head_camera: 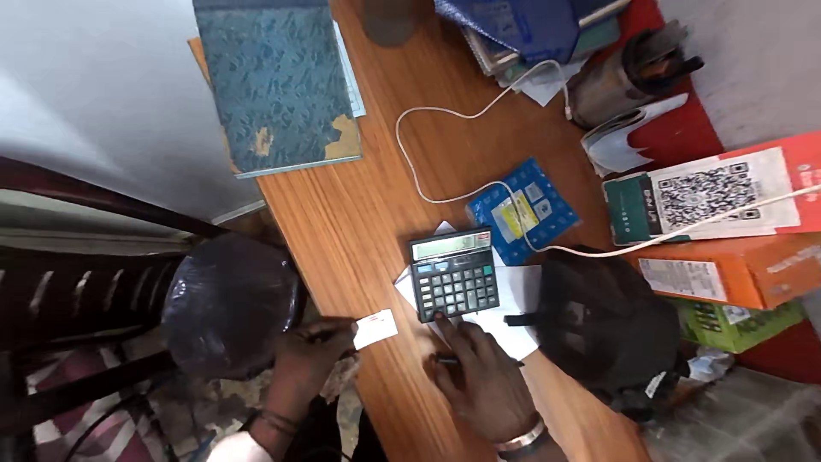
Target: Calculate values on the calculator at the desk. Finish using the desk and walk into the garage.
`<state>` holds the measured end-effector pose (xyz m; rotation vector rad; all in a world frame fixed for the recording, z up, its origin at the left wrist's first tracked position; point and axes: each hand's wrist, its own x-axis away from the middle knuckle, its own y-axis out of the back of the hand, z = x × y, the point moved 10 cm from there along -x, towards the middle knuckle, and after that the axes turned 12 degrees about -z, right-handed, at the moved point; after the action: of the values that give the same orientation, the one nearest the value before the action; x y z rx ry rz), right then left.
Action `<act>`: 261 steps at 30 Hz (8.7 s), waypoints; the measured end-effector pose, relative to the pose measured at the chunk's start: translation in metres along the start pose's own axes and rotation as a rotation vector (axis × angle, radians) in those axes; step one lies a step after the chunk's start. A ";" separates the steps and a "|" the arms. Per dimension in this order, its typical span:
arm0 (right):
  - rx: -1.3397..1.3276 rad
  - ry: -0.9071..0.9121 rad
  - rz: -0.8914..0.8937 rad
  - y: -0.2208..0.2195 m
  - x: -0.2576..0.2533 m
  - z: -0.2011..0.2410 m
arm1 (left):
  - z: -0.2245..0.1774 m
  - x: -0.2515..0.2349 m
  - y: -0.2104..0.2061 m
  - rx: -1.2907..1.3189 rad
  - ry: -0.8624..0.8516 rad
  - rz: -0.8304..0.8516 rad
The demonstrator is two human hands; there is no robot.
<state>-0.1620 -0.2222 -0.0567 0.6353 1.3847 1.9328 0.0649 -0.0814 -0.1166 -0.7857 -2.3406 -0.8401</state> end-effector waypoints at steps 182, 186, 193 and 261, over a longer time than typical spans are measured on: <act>0.032 -0.139 0.402 -0.008 -0.030 0.000 | 0.000 -0.003 -0.001 -0.042 -0.020 0.008; 0.039 -0.151 0.272 0.013 -0.031 0.002 | -0.002 -0.002 -0.001 -0.036 -0.008 0.002; -0.089 -0.619 -0.174 0.045 -0.021 -0.041 | -0.001 -0.003 0.000 -0.027 -0.020 -0.014; -0.014 -0.378 -0.635 -0.024 -0.070 0.100 | -0.181 -0.123 -0.008 -0.070 -0.914 -0.250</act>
<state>-0.0388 -0.2079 -0.0479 0.4486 1.1480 1.2438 0.1946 -0.2530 -0.0769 -1.0793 -3.2765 -0.7537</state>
